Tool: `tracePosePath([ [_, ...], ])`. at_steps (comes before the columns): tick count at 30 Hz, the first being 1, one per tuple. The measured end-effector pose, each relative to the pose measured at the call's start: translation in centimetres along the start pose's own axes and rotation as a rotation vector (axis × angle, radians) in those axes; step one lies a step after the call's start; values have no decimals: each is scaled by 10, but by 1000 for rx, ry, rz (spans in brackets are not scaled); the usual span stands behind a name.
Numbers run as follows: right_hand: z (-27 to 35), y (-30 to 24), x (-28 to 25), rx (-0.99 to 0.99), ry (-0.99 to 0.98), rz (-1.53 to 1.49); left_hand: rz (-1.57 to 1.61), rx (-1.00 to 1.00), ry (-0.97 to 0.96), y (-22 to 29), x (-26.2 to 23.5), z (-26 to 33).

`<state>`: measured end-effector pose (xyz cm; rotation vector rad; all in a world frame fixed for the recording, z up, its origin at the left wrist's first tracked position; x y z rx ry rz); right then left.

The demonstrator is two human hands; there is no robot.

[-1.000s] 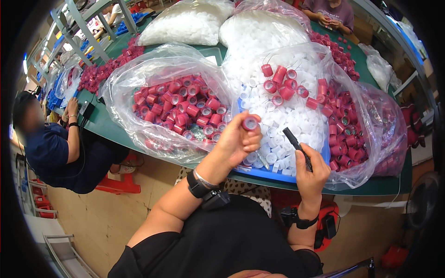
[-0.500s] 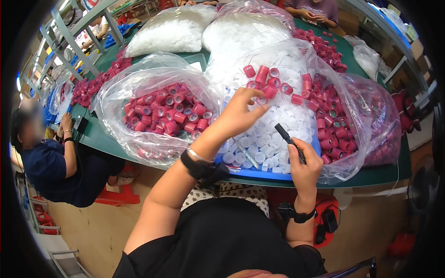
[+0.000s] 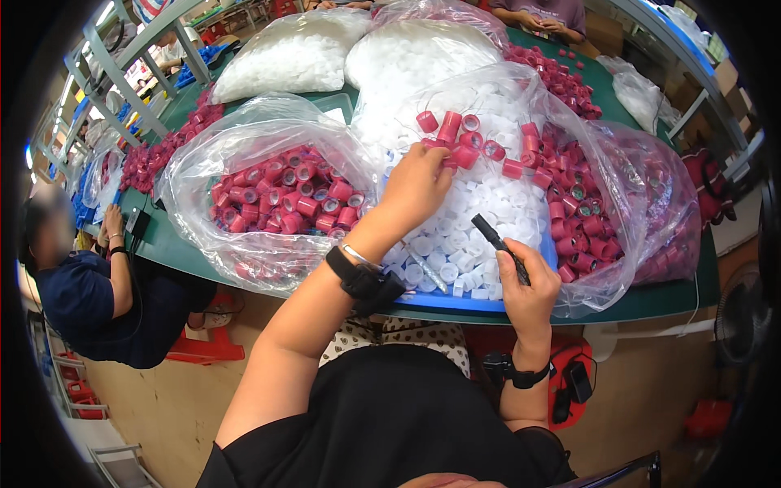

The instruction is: Inserting white plastic components into pink caps and inspecting them using a marking tool on a production line.

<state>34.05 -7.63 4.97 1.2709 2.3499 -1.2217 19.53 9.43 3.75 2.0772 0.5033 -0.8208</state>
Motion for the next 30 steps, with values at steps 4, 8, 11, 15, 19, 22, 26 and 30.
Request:
tracePosePath([
  [4, 2, 5, -1, 25, 1, -22, 1127, -464, -183, -23, 11, 16],
  [8, 4, 3, -1, 21, 9, -57, 1991, -684, -264, 4, 24, 42],
  [11, 4, -4, -4, -20, 32, -60, 2148, -700, -278, 18, 23, 55],
  [15, 5, -15, -6, -102, 52, -59, 2260, -782, -278, 12, 37, 70],
  [19, 5, -18, -4, -109, 38, -73, 2191, -948, -252, 4, 51, 81],
  [22, 6, -18, -3, -103, 43, -71, 2232, -944, -386, 9, 57, 84],
  [26, 5, -15, 1, -65, 42, -69, 2177, -902, -393, 11, 59, 85],
  [30, 4, -12, 7, -26, 14, -72, 2040, -867, -346, 6, 59, 87],
])
Point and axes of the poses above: each hand's wrist, its own z-axis away from the middle knuckle, its own x-axis out of the palm, y = z × x, the point moved 9 cm from there along -z, towards the middle knuckle, and after that the axes turned 4 degrees about z, right-handed, at the moved point
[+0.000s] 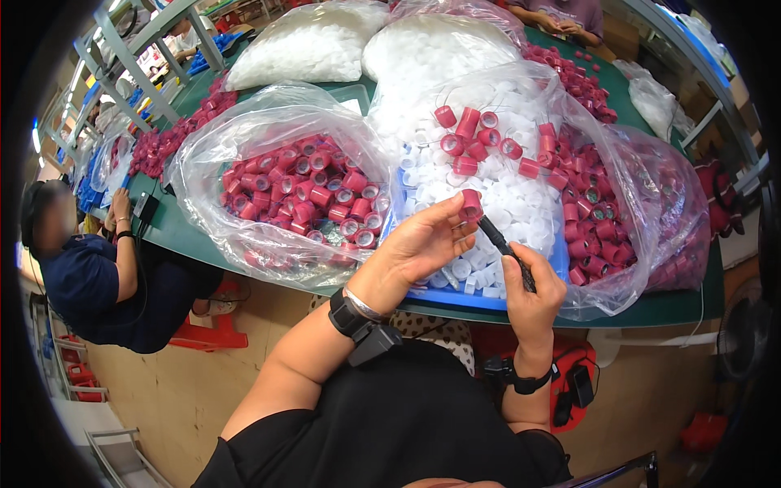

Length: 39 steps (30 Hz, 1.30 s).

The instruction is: Inserting white plastic components into pink caps and inspecting them using a marking tool on a production line.

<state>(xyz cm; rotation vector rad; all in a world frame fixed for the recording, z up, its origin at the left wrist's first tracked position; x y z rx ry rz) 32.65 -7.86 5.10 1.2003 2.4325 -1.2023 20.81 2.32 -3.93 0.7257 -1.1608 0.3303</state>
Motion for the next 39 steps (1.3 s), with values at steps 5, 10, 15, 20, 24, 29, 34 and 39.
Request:
tracePosePath([
  [5, 2, -1, 3, -1, -21, 13, -89, 39, -82, -6, -1, 2],
  [10, 8, 7, 4, 79, -55, 46, -100, 44, -68, -13, 7, -3],
  [15, -2, -9, 14, -37, -53, 98, 79, 70, -70, -2, -1, 1],
  [20, -1, -12, 14, -31, -38, 138, 126, 49, 18, -5, -5, 1],
  [24, 1, -14, 10, -20, -46, 173, 133, -19, -17, -14, -10, -6],
  [29, 0, -16, 7, 23, -72, 211, 80, -81, -10, -21, -10, -9],
  [34, -2, -10, 9, 104, -126, 201, -213, 129, 69, -13, -6, -3],
  [39, 4, 6, 7, 291, -144, 42, -478, 301, 125, -20, 5, 4],
])
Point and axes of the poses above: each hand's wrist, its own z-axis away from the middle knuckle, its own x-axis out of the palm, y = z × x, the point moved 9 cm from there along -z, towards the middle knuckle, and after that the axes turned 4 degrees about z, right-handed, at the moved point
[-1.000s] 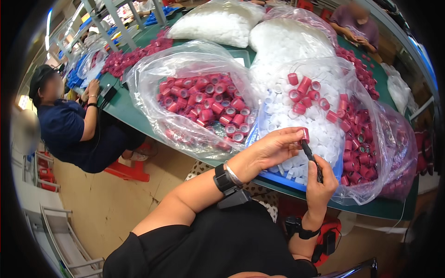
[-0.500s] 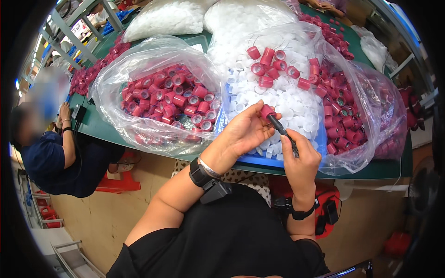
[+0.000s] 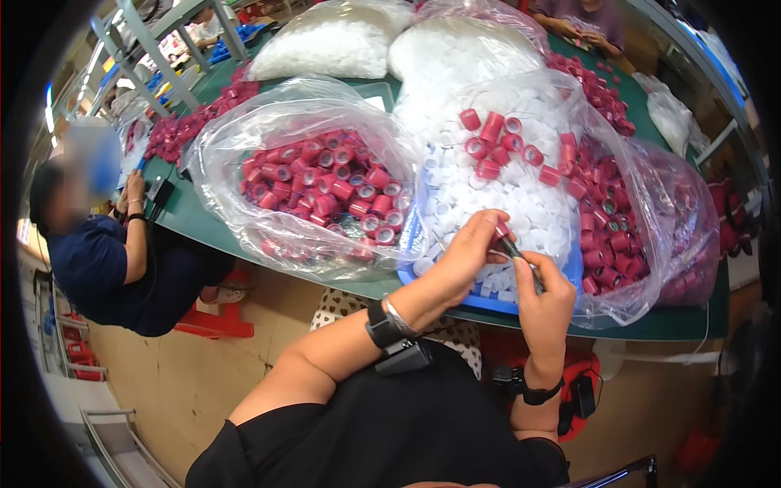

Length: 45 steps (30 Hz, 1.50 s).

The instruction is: Inserting white plastic components into pink caps and inspecting them using a marking tool on a production line.

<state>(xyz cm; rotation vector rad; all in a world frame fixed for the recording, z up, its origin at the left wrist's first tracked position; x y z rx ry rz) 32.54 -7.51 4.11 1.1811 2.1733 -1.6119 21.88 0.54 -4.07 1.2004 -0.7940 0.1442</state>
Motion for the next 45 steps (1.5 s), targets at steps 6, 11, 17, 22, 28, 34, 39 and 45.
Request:
tracePosePath([
  [6, 1, 14, 5, 89, 1, -241, -339, 284, -79, 32, 17, 11],
  [11, -1, -13, 8, -225, 80, -40, -324, 249, 5, 34, 3, 8],
  [17, 0, -37, 7, -341, 79, 137, 370, -65, 32, 18, -30, 0],
  [22, 3, -5, -8, -133, 147, -13, 567, -228, -25, 7, -23, 4],
  [28, 2, 0, 2, -110, 107, -61, 606, -242, -79, 2, -23, 0],
  [34, -2, 2, 12, -22, 63, -90, 612, -226, -46, -1, -33, 3],
  [39, 5, 50, 10, 94, 104, -137, 531, -222, -111, -3, -11, -2],
  [45, 3, 52, 16, 29, 85, -197, 366, 148, -25, 82, -36, 19],
])
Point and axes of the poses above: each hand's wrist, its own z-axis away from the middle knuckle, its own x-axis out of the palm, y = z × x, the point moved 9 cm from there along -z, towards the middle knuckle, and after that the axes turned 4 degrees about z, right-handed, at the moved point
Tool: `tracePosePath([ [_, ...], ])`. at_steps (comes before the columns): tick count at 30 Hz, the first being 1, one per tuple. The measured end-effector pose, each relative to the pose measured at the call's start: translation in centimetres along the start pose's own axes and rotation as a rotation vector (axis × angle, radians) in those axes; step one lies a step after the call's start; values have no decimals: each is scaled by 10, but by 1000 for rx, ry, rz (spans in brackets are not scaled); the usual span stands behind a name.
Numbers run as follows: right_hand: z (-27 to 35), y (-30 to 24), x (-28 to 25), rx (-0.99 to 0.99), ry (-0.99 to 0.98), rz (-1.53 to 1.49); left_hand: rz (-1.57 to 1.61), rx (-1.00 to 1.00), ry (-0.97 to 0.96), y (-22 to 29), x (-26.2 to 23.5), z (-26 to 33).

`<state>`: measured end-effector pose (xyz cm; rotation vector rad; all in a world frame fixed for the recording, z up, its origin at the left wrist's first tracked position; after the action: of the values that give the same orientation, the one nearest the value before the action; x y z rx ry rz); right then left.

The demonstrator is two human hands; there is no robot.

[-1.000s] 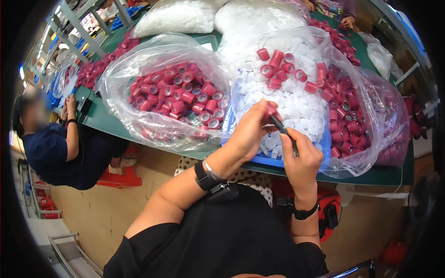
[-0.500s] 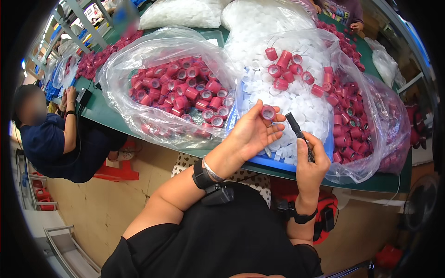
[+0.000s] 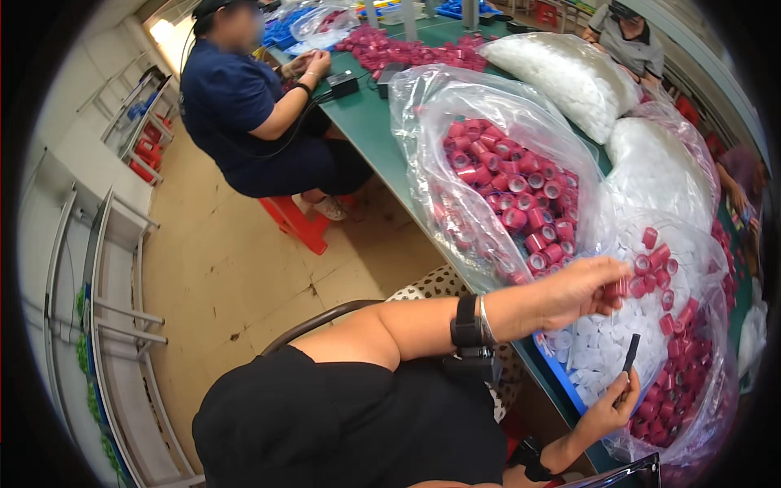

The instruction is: Inserting white plastic components into pink caps and inspecting them using a marking tool on a production line.

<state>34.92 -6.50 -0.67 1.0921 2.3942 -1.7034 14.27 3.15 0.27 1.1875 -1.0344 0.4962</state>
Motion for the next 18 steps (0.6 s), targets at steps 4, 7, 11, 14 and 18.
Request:
tracePosePath([
  [4, 1, -10, -3, -79, 28, 67, 64, 77, 90, 43, -23, 7],
  [7, 1, -13, -2, -83, 39, 67, 67, 121, 134, 55, -42, 11],
  [11, -2, 5, -2, -7, -13, 101, 120, 81, 189, 45, -53, 12],
  [14, -2, -2, -6, -91, 86, 48, 32, 24, 129, 29, -37, 9],
  [18, -4, 8, -18, -59, 119, 30, 44, -63, 4, 3, -14, 5],
])
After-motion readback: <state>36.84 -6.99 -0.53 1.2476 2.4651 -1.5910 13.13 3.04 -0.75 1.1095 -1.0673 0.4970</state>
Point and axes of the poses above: each hand's wrist, its own z-axis away from the middle knuckle, its own x-axis out of the palm, y = z × x, the point moved 9 cm from there along -z, towards the middle knuckle, and after that the axes turned 4 degrees about z, right-handed, at the moved point
